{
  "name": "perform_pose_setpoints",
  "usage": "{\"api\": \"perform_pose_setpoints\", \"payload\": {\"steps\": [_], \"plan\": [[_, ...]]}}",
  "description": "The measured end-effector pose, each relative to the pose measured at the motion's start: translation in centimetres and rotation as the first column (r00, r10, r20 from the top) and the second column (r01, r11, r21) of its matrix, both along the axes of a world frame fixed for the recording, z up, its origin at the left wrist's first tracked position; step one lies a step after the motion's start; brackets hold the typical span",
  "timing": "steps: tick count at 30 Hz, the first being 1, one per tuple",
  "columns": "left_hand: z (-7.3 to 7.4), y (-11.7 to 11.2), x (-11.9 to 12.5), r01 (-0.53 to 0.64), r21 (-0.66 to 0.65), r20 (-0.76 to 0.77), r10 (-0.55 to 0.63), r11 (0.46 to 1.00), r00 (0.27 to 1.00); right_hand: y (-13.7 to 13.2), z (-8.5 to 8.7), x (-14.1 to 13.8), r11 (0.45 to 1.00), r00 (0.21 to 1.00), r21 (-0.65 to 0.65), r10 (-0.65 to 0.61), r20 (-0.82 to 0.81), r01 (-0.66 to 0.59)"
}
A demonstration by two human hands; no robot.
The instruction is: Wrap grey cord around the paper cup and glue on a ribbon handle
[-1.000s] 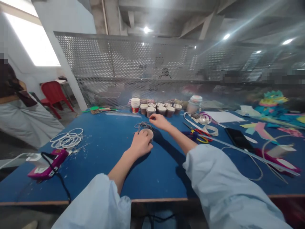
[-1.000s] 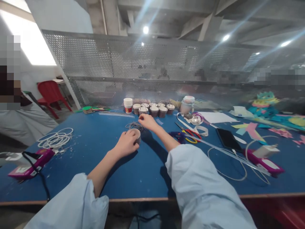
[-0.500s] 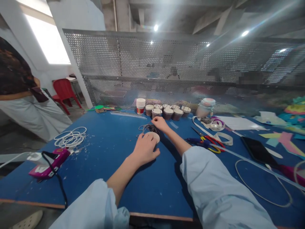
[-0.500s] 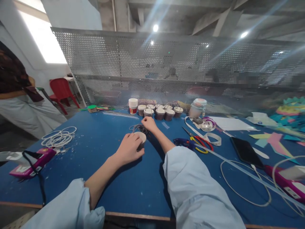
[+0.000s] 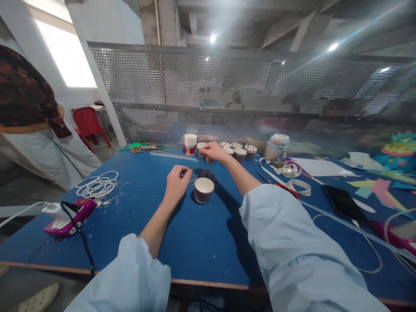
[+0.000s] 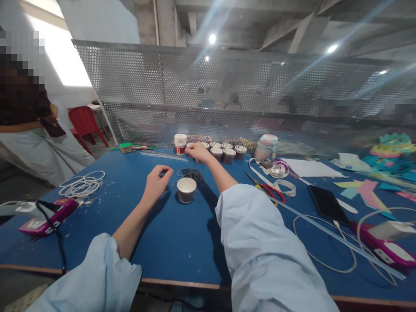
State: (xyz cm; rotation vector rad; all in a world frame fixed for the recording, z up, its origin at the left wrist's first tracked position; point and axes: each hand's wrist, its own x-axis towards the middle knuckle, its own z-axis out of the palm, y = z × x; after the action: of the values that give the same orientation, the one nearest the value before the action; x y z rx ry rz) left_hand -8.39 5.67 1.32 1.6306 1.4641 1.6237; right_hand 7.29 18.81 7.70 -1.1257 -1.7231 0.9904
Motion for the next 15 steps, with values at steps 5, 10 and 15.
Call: {"api": "perform_pose_setpoints", "payload": {"steps": [5,10,15], "plan": [[-1.8,1.9,-1.3,-0.011,-0.123,0.201,0.035,0.992,0.979,-0.6,2.2,-0.9,0.999,0.998,0.042,0.011,-0.057,-0.008],[-0.8,2.9,-1.0,0.127,-0.169,0.363,-0.058,0.977,0.930,-1.9,3.8,-2.6,0.999,0.993,0.020,0.049,-0.108,-0.047],[1.9,4.1,0.2,0.329,-0.122,0.370,-0.265,0.937,0.891,-4.2,3.7,-5.1,0.983,0.970,-0.091,0.137,-0.202,-0.157]]}}
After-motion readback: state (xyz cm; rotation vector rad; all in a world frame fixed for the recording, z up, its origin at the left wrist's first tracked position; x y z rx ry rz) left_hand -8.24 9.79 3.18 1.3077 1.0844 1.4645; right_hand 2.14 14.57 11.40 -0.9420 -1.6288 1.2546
